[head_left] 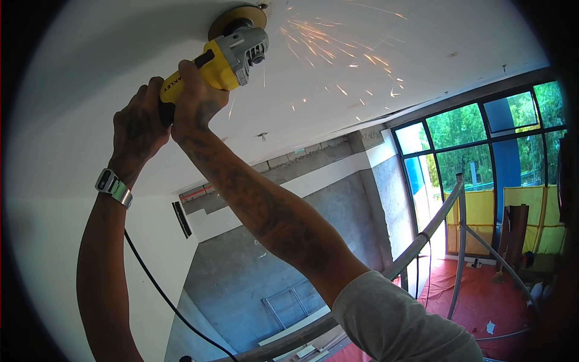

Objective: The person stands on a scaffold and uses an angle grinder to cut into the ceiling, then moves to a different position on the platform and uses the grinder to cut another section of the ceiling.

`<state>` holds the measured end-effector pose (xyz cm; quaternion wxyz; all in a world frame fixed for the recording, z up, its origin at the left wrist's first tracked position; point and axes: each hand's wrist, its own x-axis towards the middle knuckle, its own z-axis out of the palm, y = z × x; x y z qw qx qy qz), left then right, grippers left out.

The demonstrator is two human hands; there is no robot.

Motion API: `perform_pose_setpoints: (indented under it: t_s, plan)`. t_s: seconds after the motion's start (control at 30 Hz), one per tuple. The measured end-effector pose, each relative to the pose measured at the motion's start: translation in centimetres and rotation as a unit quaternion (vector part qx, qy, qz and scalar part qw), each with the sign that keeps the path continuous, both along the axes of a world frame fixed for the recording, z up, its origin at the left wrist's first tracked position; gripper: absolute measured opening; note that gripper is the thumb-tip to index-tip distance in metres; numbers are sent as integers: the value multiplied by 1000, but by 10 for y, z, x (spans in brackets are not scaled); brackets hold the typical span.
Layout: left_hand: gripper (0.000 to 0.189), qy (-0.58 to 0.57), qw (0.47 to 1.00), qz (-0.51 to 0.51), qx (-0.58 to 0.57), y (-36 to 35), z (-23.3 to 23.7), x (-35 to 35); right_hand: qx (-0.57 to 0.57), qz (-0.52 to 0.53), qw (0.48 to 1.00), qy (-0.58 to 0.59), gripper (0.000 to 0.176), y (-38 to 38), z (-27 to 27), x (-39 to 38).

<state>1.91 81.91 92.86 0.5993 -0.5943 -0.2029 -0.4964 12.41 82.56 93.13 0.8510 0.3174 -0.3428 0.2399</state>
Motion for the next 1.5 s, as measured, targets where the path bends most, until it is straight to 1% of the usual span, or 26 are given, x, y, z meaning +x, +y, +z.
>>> perform_pose_setpoints:
  t_s: [0.1,0.2,0.3,0.4,0.77,0.87,1.07,1.3,1.5]
  plan:
    - [40,3,1000,-3,6,-2,-1,1,1,1,1000,-7,34,-3,-1,0]
    - [39,-9,1000,4,-15,-7,-2,3,-6,-5,1000,-2,34,0,1,1]
    - [38,-6,1000,10,-4,-4,-3,3,-8,-4,1000,3,34,0,1,0]
    - [37,-2,1000,-3,-1,-5,-2,3,-4,-15,1000,5,35,0,1,1]
    - [38,0,1000,-8,-6,-7,-3,4,-10,-7,1000,-2,34,-2,1,1]
    - [38,-3,1000,-6,-4,-8,-3,4,8,-2,1000,2,35,-5,0,1]
    - [39,-4,1000,2,-10,-7,-4,5,-7,-14,1000,0,35,0,2,2]
    - [38,-4,1000,-16,-10,-9,-4,5,1,-17,1000,-1,31,-3,1,3]
    - [37,-8,1000,0,-12,-7,-3,5,-3,-2,1000,-3,30,-6,-2,2]
